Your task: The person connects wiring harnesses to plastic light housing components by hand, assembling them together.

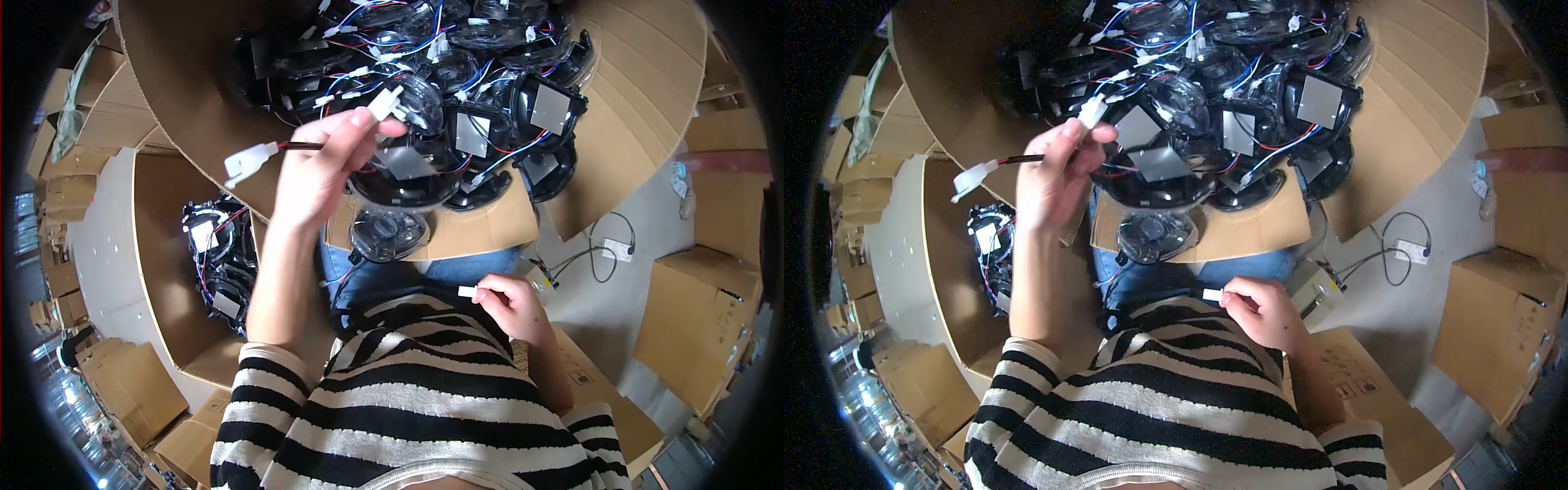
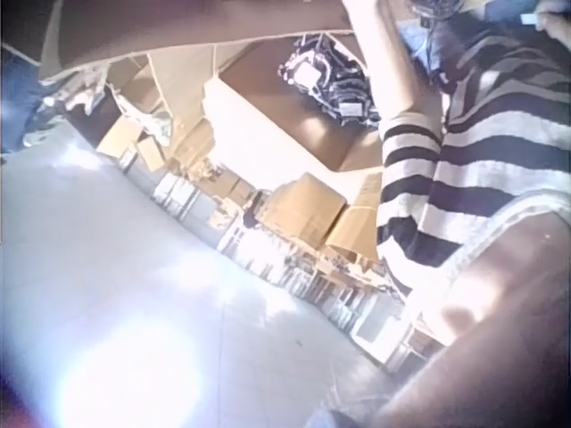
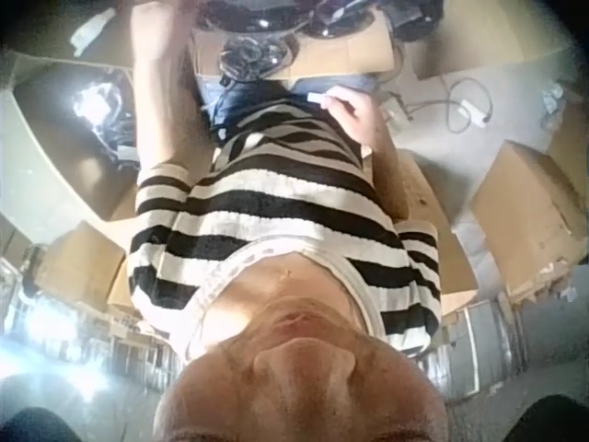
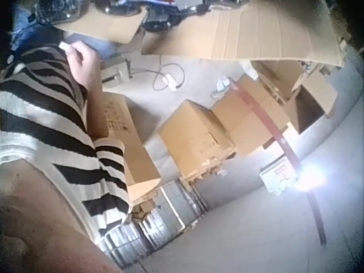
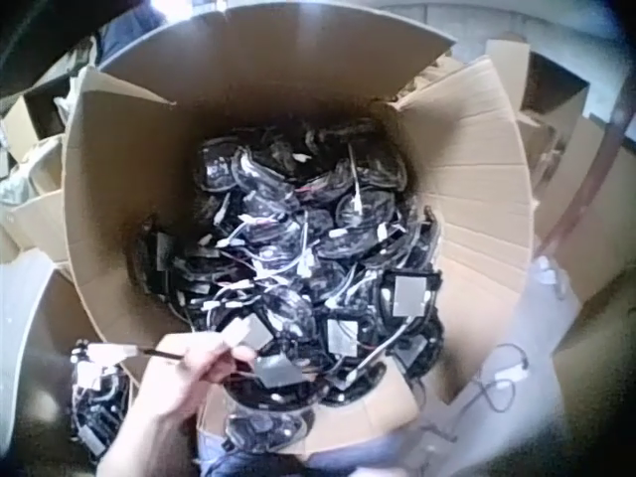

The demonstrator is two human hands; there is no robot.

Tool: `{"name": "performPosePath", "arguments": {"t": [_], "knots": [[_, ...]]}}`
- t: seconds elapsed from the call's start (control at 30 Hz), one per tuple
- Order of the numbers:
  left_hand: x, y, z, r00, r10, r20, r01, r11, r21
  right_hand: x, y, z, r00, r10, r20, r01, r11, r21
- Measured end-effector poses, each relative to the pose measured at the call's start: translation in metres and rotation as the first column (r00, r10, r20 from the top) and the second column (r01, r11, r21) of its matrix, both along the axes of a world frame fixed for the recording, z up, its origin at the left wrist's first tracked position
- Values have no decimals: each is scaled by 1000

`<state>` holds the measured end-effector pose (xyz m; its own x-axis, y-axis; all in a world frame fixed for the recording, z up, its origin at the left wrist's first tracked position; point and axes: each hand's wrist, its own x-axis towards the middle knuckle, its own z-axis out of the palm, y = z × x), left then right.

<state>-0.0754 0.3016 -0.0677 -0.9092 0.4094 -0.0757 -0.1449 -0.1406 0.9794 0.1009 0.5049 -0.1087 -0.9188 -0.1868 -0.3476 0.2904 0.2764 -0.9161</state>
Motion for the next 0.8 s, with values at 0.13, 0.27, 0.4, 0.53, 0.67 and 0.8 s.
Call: {"name": "performPosePath", "arguments": {"t": [0.13, 0.27, 0.4, 0.53, 0.67, 0.8], "knots": [[-12, -24, 42, 962, -137, -237, 34, 919, -393, -2, 0, 1, 999, 1, -48, -3, 999, -41], [-26, -46, 90, 865, -277, -418, -52, 779, -625, 2, 3, 1, 998, -2, -63, -1, 999, -49], [-38, -58, 110, 853, -421, -308, 155, 769, -620, 3, 2, 4, 998, 28, -50, -31, 998, -54], [-56, -67, 118, 756, -645, -114, 276, 471, -838, -1, 4, 6, 995, 52, -90, -55, 998, -35], [-59, -68, 114, 683, -730, 23, 326, 276, -904, -2, 7, 5, 993, 56, -102, -59, 998, -18], [-47, -66, 103, 732, -646, -218, 325, 612, -721, 4, 8, 0, 992, -1, -128, -6, 998, -55]]}}
